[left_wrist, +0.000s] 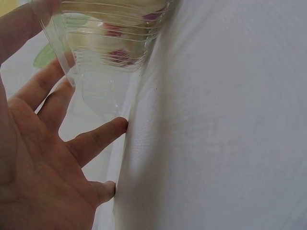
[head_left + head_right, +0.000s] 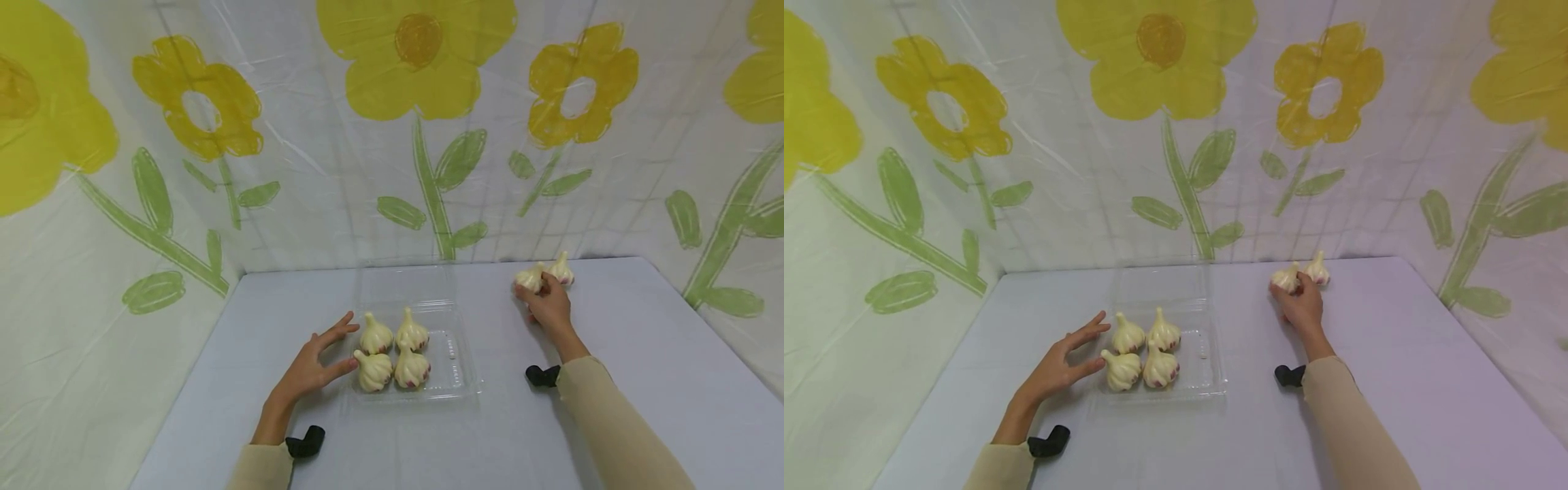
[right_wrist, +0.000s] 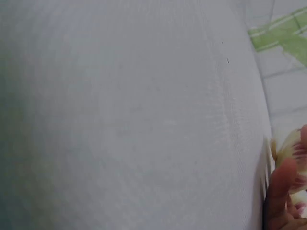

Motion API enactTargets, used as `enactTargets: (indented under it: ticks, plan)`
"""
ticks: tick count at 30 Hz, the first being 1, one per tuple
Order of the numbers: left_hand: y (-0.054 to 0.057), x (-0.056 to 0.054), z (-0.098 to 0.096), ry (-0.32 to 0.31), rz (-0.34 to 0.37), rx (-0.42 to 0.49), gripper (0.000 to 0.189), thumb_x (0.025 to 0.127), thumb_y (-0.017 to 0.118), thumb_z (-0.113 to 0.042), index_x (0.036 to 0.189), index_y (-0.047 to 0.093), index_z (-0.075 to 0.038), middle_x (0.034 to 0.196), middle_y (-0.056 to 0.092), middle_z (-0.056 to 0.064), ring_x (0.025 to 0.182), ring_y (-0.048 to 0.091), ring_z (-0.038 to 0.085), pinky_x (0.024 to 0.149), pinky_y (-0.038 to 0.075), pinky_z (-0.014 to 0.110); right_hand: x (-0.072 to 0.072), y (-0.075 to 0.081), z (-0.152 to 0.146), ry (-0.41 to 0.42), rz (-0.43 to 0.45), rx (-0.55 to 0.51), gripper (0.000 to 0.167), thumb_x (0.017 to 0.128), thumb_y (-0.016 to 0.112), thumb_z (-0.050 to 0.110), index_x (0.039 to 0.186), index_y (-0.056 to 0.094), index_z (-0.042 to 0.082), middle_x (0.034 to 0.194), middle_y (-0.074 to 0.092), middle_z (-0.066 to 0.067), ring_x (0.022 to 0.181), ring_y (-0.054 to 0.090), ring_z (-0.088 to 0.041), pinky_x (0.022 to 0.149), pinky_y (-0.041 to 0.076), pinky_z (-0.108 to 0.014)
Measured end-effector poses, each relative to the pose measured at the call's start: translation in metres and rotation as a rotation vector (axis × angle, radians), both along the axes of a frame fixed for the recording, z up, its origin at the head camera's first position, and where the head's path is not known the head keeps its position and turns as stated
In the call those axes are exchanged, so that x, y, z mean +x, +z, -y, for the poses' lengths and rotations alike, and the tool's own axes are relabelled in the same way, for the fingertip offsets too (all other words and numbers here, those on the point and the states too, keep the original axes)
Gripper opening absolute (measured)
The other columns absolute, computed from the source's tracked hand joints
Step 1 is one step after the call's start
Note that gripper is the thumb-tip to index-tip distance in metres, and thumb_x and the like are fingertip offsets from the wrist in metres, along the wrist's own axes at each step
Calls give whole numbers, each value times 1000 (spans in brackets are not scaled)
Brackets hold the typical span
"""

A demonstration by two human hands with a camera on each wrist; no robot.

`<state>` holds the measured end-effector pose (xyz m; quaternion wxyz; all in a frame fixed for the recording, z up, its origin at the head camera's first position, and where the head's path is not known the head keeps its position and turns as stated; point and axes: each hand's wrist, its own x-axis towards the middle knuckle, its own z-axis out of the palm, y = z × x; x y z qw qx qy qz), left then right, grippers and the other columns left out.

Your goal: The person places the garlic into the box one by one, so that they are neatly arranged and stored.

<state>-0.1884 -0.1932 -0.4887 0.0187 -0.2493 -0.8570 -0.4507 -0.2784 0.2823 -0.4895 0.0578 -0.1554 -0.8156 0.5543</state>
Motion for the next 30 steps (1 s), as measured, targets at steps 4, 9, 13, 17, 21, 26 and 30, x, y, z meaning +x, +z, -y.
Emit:
enactTargets:
  ticks: [4,9,13,17,21,26,30]
  plan:
    - [0,0,0,-2,3,3,59,91,76,-29,146,56,-18,166,34,1,149,40,39,112,2,84,4,2,1,2,-13,-78,79,95,70,36,158,31,8,125,49,-10,66,55,-2,51,54,-21]
    - [1,0,0,-3,6,7,59,91,76,-29,146,56,-17,166,34,2,149,40,39,112,1,84,9,3,-1,26,-4,-134,78,95,71,43,155,36,8,122,48,-3,69,57,-3,56,56,-21]
    - [1,0,0,-2,7,6,60,91,76,-29,146,56,-16,166,35,3,149,39,39,113,1,84,17,2,-4,94,-6,-165,84,95,68,49,159,30,8,122,48,4,77,58,-2,65,56,-20]
    - [2,0,0,-2,11,2,60,91,76,-30,146,56,-15,166,34,2,150,38,39,113,1,83,27,0,-7,143,-29,-186,73,97,66,47,154,37,12,118,48,8,81,58,-2,69,55,-18]
    - [2,0,0,0,16,5,60,91,76,-30,146,56,-15,166,35,1,150,37,38,113,0,83,36,-2,-4,180,-45,-225,60,99,64,44,147,44,14,108,53,12,82,58,-2,70,54,-18]
    - [2,0,1,2,20,4,60,91,76,-30,146,56,-16,166,34,1,150,38,38,113,0,84,46,-2,1,262,-55,-264,65,101,64,40,153,40,10,103,58,15,86,58,-4,74,54,-18]
    - [3,-1,0,1,22,4,60,91,76,-30,146,56,-15,166,34,1,150,38,38,113,0,83,52,-2,4,315,-75,-282,62,102,63,33,151,39,6,107,59,14,92,59,-5,77,55,-20]
